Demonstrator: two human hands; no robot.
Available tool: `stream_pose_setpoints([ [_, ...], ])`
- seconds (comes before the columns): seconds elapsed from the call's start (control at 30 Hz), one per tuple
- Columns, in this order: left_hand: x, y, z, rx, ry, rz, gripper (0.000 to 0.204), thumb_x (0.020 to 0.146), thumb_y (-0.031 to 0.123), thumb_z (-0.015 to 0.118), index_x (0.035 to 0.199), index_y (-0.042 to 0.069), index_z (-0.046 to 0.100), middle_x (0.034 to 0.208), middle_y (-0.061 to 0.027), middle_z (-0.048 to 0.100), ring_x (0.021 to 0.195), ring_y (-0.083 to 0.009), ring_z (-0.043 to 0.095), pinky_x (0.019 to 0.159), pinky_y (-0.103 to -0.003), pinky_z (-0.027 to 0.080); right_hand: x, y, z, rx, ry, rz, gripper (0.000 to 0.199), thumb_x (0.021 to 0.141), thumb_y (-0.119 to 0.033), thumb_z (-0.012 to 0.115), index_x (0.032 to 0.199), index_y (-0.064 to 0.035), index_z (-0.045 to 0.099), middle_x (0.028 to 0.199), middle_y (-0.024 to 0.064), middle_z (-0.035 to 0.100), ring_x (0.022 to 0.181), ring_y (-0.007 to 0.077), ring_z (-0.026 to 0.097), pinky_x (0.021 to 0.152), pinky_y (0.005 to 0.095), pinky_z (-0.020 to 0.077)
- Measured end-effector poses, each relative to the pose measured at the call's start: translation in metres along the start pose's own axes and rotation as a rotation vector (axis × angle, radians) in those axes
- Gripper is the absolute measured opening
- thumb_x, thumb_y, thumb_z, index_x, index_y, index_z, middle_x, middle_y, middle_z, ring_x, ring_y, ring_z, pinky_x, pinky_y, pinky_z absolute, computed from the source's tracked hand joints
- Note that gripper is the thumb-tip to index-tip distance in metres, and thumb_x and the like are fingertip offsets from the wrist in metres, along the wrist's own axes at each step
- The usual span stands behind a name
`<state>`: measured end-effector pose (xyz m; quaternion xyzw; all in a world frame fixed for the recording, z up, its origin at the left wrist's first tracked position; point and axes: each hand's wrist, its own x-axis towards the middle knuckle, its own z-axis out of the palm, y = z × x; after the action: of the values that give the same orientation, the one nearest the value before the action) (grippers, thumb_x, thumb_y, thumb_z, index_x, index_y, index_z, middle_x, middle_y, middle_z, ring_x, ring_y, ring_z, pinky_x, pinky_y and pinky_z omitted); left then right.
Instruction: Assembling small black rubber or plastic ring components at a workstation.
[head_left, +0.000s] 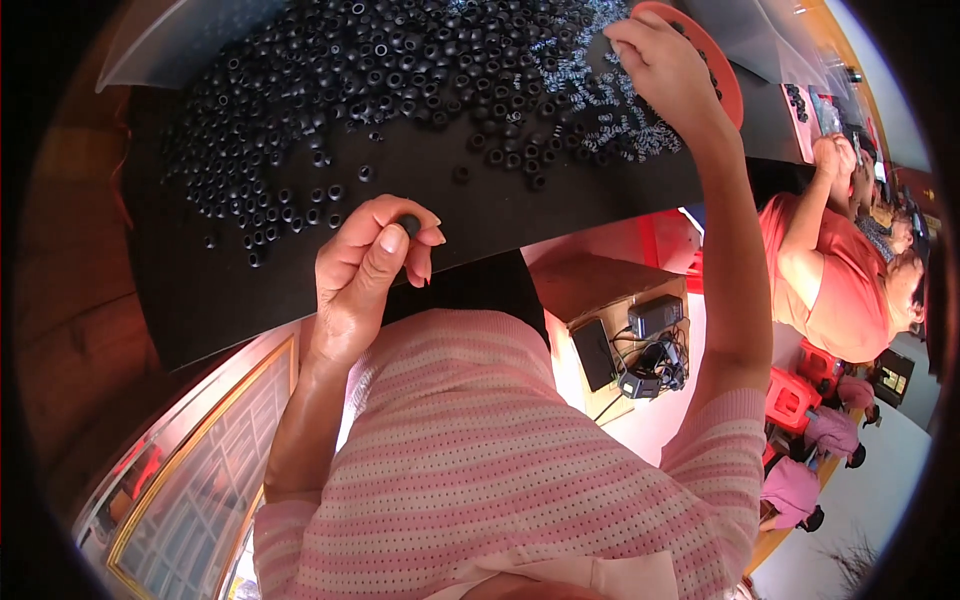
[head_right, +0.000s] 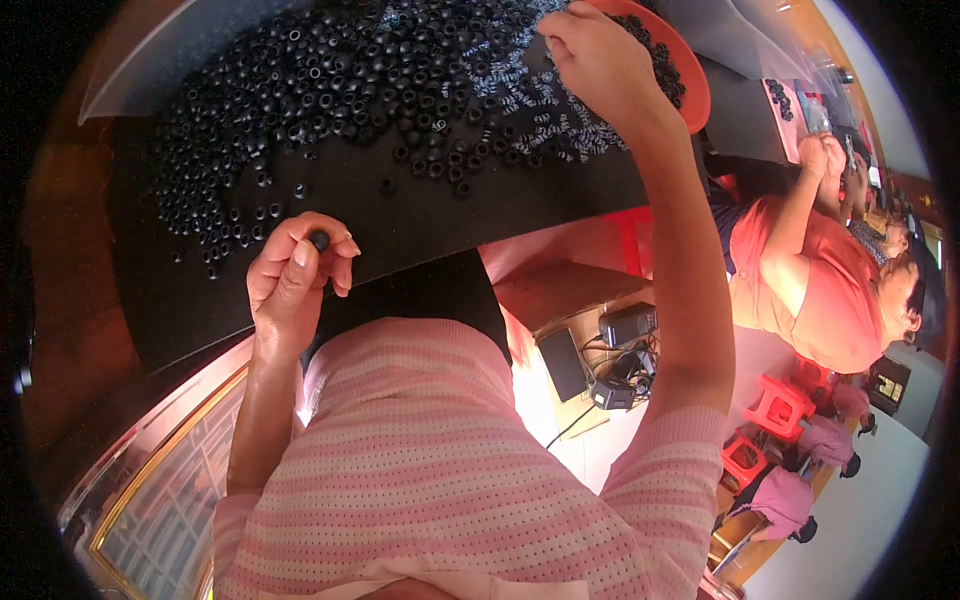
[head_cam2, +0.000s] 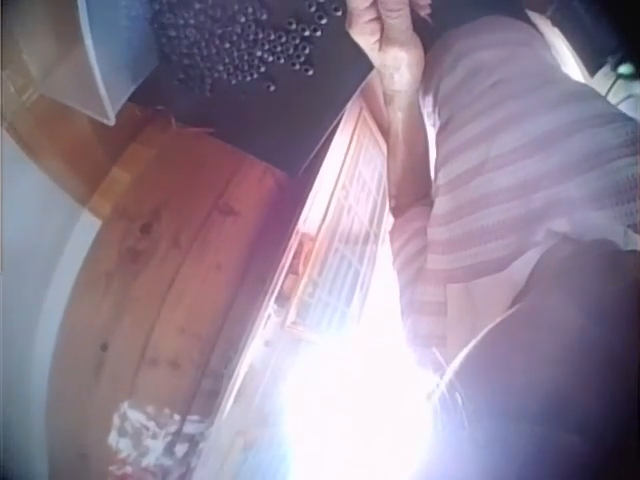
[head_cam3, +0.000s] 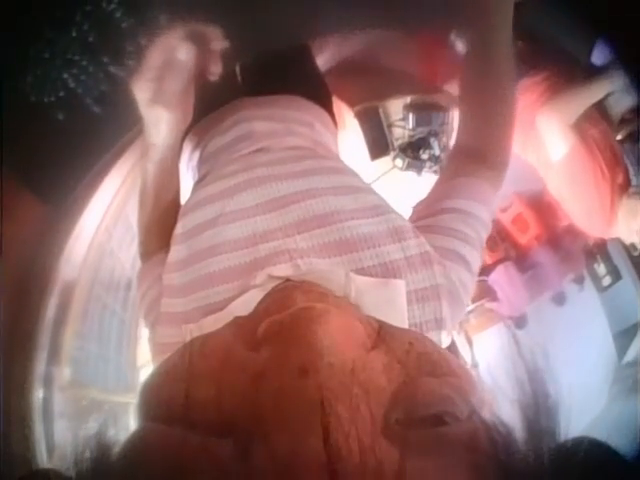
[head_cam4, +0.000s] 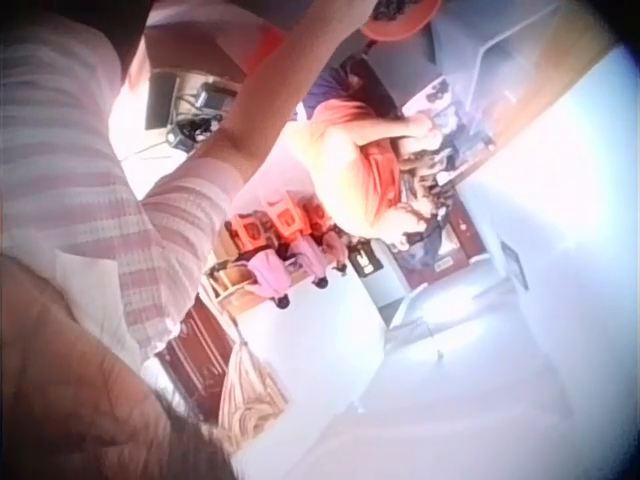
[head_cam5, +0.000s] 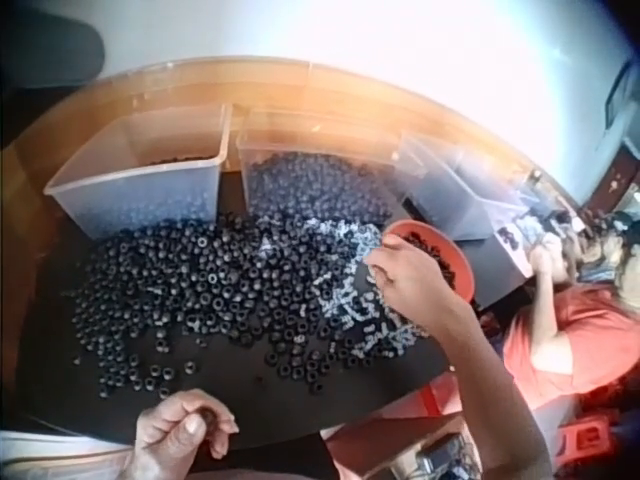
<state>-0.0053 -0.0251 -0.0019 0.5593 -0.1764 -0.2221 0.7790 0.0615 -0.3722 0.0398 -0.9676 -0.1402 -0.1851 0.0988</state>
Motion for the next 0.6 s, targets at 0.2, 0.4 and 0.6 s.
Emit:
stream_pose_setpoints([
  [0.2, 0.0, 0.001, -0.001, 0.005, -0.02, -0.019, 0.037, 0.099, 0.035, 0.045, 0.097, 0.0, 0.057, 0.087, -0.0031, 0.058, 0.07, -0.0081, 0.052, 0.065, -0.023, 0.045, 0.008, 0.002, 0.013, -0.152, -0.144, -0.01, 0.015, 0.086, -0.007, 0.056, 0.1, -0.0058, 0.062, 0.089, 0.0112, 0.059, 0.083, 0.0279, 0.06, 0.071, 0.0361, 0.0468],
  [0.4, 0.003, 0.002, -0.003, -0.001, -0.056, -0.01, 0.038, 0.099, 0.035, 0.043, 0.093, 0.0, 0.057, 0.086, -0.0037, 0.056, 0.07, -0.009, 0.052, 0.064, -0.023, 0.045, 0.021, -0.005, -0.014, -0.101, -0.234, 0.107, 0.008, 0.075, -0.006, 0.052, 0.079, -0.0042, 0.059, 0.083, 0.0191, 0.057, 0.081, 0.0371, 0.057, 0.068, 0.0449, 0.0455],
  [0.6, 0.004, 0.0, -0.005, -0.017, -0.063, -0.012, 0.036, 0.1, 0.032, 0.043, 0.092, 0.0, 0.057, 0.085, -0.004, 0.055, 0.069, -0.009, 0.052, 0.063, -0.023, 0.044, 0.029, 0.008, 0.0, -0.224, -0.247, 0.038, 0.009, 0.076, -0.007, 0.051, 0.077, -0.005, 0.059, 0.084, 0.0179, 0.058, 0.082, 0.0373, 0.058, 0.068, 0.0462, 0.046],
])
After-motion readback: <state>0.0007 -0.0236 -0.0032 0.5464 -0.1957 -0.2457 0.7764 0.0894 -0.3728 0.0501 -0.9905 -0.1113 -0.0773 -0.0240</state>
